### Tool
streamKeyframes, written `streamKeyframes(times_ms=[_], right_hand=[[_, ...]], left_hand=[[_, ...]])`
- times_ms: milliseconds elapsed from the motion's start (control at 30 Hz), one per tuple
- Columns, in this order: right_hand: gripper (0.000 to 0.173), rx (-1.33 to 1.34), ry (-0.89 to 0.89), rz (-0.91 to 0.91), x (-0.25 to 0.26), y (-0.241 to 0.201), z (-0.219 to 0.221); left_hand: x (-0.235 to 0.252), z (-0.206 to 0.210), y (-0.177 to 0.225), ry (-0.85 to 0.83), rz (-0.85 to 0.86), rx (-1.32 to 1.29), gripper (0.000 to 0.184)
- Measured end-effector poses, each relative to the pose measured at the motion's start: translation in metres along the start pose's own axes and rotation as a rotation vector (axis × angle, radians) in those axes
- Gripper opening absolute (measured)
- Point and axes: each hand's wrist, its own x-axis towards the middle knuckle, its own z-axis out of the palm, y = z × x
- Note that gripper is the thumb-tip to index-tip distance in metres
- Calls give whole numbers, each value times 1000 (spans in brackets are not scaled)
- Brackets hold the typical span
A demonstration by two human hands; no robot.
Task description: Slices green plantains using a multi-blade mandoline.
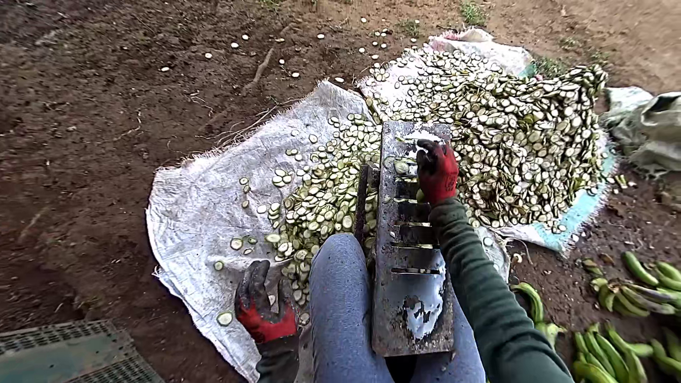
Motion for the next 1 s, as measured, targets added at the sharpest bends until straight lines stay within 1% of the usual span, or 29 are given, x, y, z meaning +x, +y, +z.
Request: streamKeyframes(times_ms=[33, 100, 167, 200, 233, 267, 333, 400, 467, 533, 567, 600, 633, 667, 733, 767, 800, 833, 867, 900, 967, 1000], right_hand=[[35, 43, -1, 23, -32, -11, -13], [42, 124, -10, 83, -121, -38, -45], [34, 176, 1, 145, -201, -67, -75], [31, 181, -9, 143, -222, -74, -83], [29, 168, -26, 118, -226, -74, -85], [28, 132, -44, 73, -213, -67, -81], [28, 19, -87, -66, -151, -43, -57], [28, -58, -124, -124, -80, -15, -23], [33, -124, -199, -51, -17, -1, 4], [38, -131, -244, 63, 19, 1, 18], [38, -108, -252, 99, 21, -2, 19], [38, -68, -260, 113, 10, -8, 14], [39, -32, -264, 101, -16, -17, 4], [39, -2, -249, 66, -53, -27, -8], [37, 34, -158, 0, -144, -48, -36], [36, 48, -123, -2, -187, -61, -52], [36, 39, -89, 10, -220, -71, -63], [36, 34, -84, 25, -238, -74, -70], [37, 16, -91, 26, -236, -72, -71], [40, -20, -110, 15, -219, -67, -66], [49, -114, -189, 25, -152, -51, -45], [54, -152, -272, 72, -114, -43, -33]], left_hand=[[-8, -1, -10, -13, -38, -22, 48], [-24, -4, -29, -66, -137, -75, 49], [-34, -4, -44, -92, -193, -61, 48], [-37, -1, -49, -97, -209, -37, 47], [-40, 2, -52, -103, -222, -18, 46], [-43, 5, -54, -116, -235, -13, 45], [-47, 16, -56, -133, -246, -27, 45], [-50, 23, -50, -130, -246, -52, 47], [-51, 26, -45, -117, -225, -78, 46], [-55, 28, -47, -104, -209, -83, 46], [-58, 29, -50, -101, -196, -78, 45], [-61, 27, -55, -111, -190, -71, 45], [-65, 25, -59, -125, -196, -66, 44], [-68, 22, -64, -137, -202, -61, 44], [-74, 19, -77, -178, -222, -32, 44], [-76, 17, -81, -200, -235, -26, 43], [-76, 17, -87, -218, -241, -20, 43], [-76, 18, -91, -228, -246, -14, 43], [-77, 20, -92, -233, -253, -4, 43], [-76, 22, -92, -242, -266, 1, 43], [-72, 26, -88, -257, -284, -7, 42], [-71, 27, -85, -257, -287, -17, 42]])
